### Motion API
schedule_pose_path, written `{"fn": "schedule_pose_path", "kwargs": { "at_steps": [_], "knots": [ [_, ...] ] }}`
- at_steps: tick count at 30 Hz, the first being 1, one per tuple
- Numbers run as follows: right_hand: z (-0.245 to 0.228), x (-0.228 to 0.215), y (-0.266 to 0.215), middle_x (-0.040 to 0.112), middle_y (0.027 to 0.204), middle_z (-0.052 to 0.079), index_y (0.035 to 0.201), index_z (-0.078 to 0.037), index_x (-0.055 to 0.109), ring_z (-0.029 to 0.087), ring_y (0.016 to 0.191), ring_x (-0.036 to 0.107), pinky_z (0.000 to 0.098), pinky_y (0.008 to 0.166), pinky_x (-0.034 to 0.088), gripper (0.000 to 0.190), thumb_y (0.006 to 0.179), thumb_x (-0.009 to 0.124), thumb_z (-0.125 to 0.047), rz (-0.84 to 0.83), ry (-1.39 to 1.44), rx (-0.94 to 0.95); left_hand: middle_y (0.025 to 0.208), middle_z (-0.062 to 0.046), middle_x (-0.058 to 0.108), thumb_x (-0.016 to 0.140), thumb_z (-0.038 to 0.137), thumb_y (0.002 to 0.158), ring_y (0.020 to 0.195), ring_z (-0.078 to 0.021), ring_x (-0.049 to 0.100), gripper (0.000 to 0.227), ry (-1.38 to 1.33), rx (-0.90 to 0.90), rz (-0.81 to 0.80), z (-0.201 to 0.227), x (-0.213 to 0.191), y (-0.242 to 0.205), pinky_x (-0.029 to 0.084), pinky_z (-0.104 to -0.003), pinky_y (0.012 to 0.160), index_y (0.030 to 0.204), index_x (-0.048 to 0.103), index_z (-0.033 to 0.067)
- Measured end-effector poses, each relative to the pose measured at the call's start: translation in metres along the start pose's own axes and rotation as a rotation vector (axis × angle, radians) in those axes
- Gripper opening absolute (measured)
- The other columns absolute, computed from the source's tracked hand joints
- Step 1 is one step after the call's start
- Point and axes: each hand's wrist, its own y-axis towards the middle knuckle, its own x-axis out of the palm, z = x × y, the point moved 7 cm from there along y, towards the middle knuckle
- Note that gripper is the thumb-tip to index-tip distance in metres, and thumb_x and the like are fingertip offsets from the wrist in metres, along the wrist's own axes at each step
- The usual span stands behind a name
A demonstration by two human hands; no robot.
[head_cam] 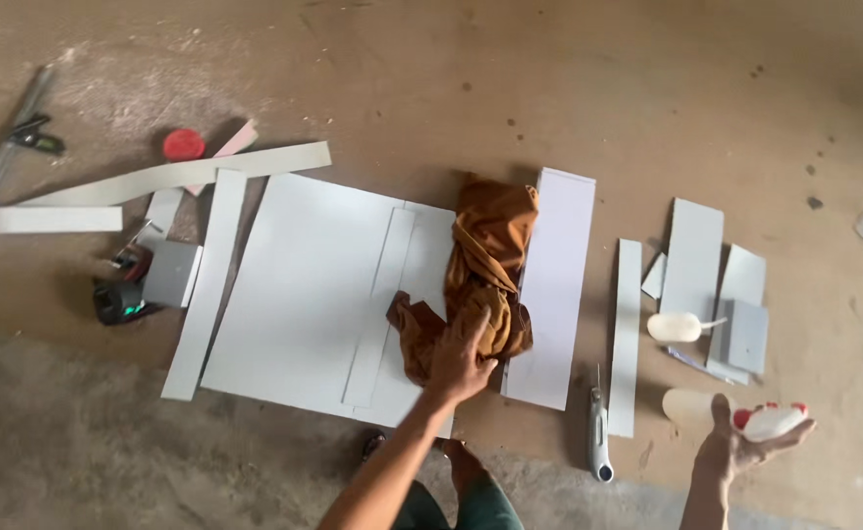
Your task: The person sprays a liquid onto a white board and wipes it down with a brown cloth, repeating this on different areas and edges of the board before picking it up.
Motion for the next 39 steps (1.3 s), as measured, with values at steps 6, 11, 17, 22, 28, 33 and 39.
{"fn": "schedule_pose_path", "kwargs": {
  "at_steps": [6,11,17,22,28,33,39],
  "knots": [
    [-0.023,0.027,0.012,0.065,0.125,0.027,0.121,0.011,0.057,0.042,0.116,0.062,0.06,0.092,0.058,0.047,0.077,0.063,0.026,0.044,-0.205,-0.2,0.125,-0.017,0.064,0.057,0.026,0.101,0.106,-0.0367,0.06,0.042,0.249,0.081,0.274,0.014,-0.001,-0.005,0.053,-0.048,0.085,0.141,0.055,0.015],
    [-0.089,0.147,-0.023,0.066,0.124,0.009,0.153,-0.014,0.05,0.027,0.097,0.067,0.0509,0.092,0.057,0.065,0.088,0.049,-0.016,-0.409,0.276,0.66,0.134,-0.019,0.063,0.052,0.037,0.104,0.114,-0.0387,0.061,0.045,0.303,0.129,0.303,-0.007,0.012,-0.007,0.048,-0.05,0.099,0.143,0.057,0.0163],
    [-0.159,0.309,-0.066,0.073,0.121,0.014,0.136,-0.011,0.064,0.028,0.106,0.068,0.0498,0.09,0.057,0.072,0.066,0.08,-0.014,-0.976,-0.004,0.587,0.118,-0.015,0.067,0.061,0.037,0.091,0.1,-0.0339,0.065,0.048,0.365,0.197,0.444,-0.007,0.009,-0.008,0.05,-0.045,0.084,0.136,0.062,0.0202],
    [-0.146,0.421,-0.075,0.076,0.099,0.018,0.112,-0.007,0.078,0.034,0.099,0.073,0.0479,0.089,0.055,0.06,0.052,0.081,-0.016,-1.031,-0.178,0.508,0.112,-0.014,0.064,0.061,0.027,0.079,0.093,-0.0311,0.063,0.047,0.393,0.233,0.513,-0.008,0.007,-0.01,0.048,-0.041,0.075,0.125,0.065,0.0188],
    [-0.107,0.478,-0.075,0.071,0.069,0.004,0.084,-0.019,0.08,0.022,0.069,0.071,0.0379,0.068,0.057,0.032,0.053,0.084,-0.02,-1.102,-0.319,0.28,0.112,-0.013,0.066,0.058,0.029,0.082,0.092,-0.0302,0.065,0.035,0.373,0.239,0.567,-0.01,0.009,-0.012,0.05,-0.041,0.073,0.114,0.067,0.0171],
    [-0.101,0.489,-0.086,0.074,0.074,0.01,0.08,-0.017,0.08,0.026,0.079,0.074,0.0385,0.073,0.057,0.024,0.057,0.074,-0.017,-1.149,-0.352,0.327,0.105,-0.011,0.065,0.056,0.031,0.083,0.091,-0.0295,0.065,0.032,0.379,0.214,0.562,-0.005,0.001,-0.013,0.05,-0.041,0.073,0.112,0.064,0.0198],
    [-0.091,0.496,-0.085,0.073,0.077,0.012,0.086,-0.012,0.077,0.026,0.084,0.074,0.043,0.077,0.057,0.031,0.055,0.078,-0.018,-1.156,-0.396,0.325,0.119,-0.017,0.065,0.06,0.028,0.079,0.099,-0.0334,0.065,0.05,0.36,0.181,0.49,-0.015,0.015,-0.013,0.051,-0.043,0.077,0.129,0.063,0.0194]
  ]
}}
